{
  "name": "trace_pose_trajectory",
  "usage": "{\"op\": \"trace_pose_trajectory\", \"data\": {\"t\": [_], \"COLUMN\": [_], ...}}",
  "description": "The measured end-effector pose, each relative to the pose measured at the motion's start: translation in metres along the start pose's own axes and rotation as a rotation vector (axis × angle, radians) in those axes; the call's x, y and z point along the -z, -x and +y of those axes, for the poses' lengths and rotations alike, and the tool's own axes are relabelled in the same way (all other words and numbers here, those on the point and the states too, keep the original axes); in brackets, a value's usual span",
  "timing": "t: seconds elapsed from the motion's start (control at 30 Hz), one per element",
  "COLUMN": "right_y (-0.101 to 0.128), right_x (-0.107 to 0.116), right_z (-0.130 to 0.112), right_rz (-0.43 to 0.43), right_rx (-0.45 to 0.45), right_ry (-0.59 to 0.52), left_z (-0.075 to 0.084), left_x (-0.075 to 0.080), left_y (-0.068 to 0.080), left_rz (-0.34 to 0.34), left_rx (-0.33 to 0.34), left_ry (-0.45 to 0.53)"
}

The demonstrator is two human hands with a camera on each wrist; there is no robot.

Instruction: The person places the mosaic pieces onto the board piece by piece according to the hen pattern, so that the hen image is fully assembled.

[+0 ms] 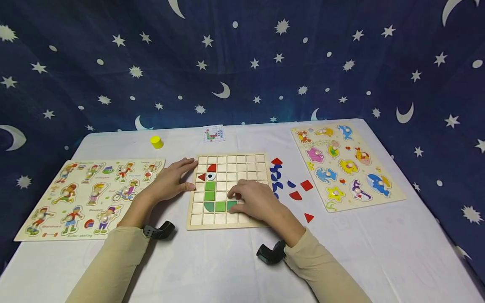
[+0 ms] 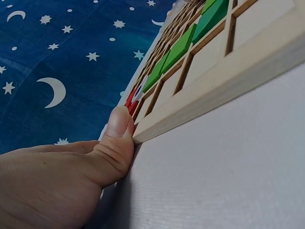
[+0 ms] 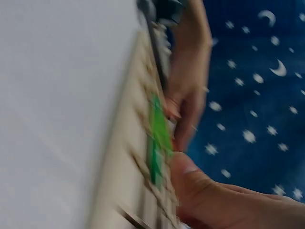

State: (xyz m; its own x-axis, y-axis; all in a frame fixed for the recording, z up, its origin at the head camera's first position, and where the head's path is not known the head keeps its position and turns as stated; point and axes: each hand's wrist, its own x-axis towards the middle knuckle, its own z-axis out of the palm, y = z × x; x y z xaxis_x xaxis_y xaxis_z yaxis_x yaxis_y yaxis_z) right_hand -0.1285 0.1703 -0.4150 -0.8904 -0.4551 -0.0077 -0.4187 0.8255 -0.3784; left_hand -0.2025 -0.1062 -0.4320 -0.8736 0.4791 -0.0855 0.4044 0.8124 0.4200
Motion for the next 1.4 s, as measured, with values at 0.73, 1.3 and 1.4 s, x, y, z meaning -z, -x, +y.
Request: {"op": "trace_pose_trajectory", "data": {"t": [0.73, 1.3, 1.4], "right_y": [0.042, 0.045, 0.042], "right_x": [0.075, 0.072, 0.066], "right_z": [0.092, 0.096, 0.098], "right_rz": [-0.448, -0.418, -0.308], "right_rx": [-0.425, -0.479, -0.432], "right_ry": [0.06, 0.056, 0.044], "left_z": [-0.001, 0.0, 0.0], "left_x": [0.0, 0.0, 0.0], "left_y": [0.001, 0.0, -0.001], "left_rz": [0.013, 0.004, 0.003], "left_rx": [-0.003, -0.006, -0.006], "left_ry": [-0.012, -0.016, -0.021]}}
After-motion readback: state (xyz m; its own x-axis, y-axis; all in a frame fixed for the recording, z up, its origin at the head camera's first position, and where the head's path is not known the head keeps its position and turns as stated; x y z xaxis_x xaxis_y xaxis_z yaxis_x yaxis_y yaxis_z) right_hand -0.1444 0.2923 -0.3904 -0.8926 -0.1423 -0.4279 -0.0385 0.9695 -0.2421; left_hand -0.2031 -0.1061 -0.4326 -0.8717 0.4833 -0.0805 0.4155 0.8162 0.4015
